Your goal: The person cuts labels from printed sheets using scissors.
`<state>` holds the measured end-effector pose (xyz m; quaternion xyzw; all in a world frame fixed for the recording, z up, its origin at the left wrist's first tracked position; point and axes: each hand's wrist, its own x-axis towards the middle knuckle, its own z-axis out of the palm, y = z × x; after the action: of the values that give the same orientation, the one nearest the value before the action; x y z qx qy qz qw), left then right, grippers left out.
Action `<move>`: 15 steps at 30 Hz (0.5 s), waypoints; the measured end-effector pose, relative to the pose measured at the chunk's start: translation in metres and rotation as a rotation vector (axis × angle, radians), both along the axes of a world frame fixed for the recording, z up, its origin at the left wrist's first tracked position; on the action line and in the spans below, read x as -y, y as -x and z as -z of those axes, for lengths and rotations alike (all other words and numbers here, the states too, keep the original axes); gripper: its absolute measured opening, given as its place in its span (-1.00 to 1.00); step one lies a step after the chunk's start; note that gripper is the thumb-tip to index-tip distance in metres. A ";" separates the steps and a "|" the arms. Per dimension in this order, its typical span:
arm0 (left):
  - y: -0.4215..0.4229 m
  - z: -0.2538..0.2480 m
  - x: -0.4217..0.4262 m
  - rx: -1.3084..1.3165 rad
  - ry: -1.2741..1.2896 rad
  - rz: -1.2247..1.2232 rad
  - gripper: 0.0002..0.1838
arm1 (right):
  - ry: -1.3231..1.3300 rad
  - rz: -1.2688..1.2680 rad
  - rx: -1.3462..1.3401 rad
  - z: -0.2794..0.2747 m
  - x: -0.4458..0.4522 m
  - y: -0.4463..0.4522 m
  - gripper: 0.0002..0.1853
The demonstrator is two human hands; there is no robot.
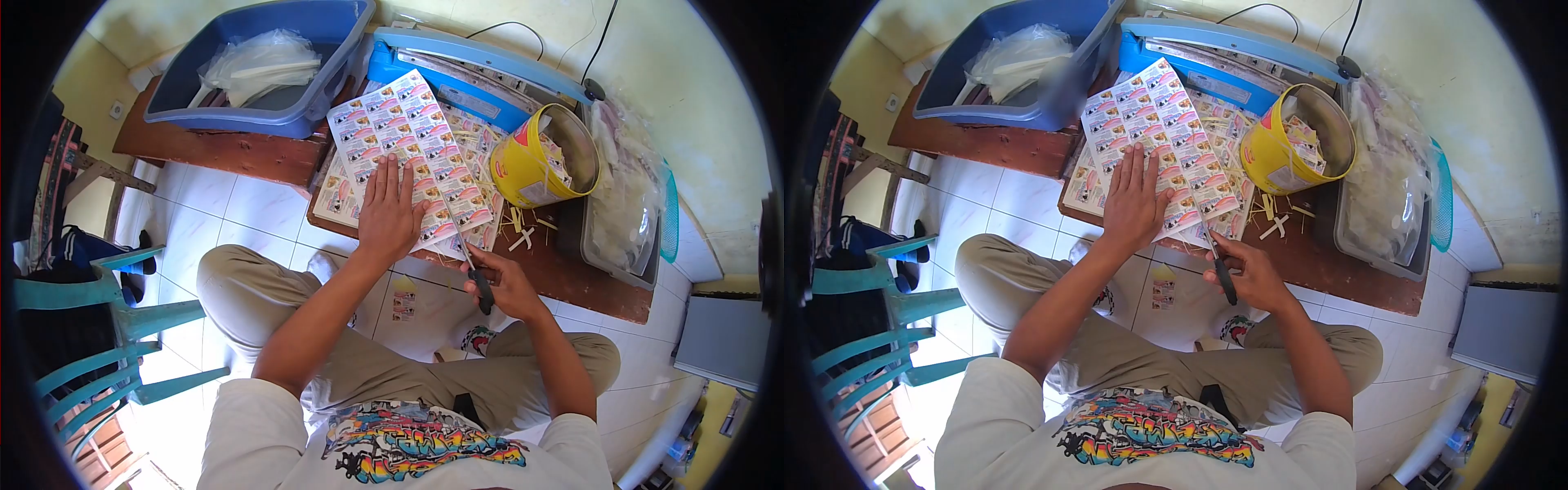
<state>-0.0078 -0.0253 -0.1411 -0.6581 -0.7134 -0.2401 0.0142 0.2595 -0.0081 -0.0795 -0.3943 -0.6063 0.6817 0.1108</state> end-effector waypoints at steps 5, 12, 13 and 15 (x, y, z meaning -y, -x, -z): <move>0.000 0.000 0.000 0.011 0.005 0.003 -0.26 | -0.001 0.008 -0.010 0.001 0.001 0.002 -0.15; 0.001 -0.001 0.000 0.021 0.001 0.005 -0.25 | 0.044 0.012 0.023 -0.004 0.001 0.003 -0.12; 0.000 -0.001 0.000 0.022 0.000 0.004 -0.25 | 0.044 0.011 0.024 -0.003 0.001 0.003 -0.12; 0.000 -0.002 0.000 0.021 -0.002 0.003 -0.25 | 0.055 0.016 -0.008 -0.002 0.001 0.004 -0.11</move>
<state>-0.0082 -0.0255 -0.1391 -0.6566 -0.7124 -0.2476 0.0068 0.2560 -0.0096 -0.0779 -0.3995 -0.5837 0.6986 0.1079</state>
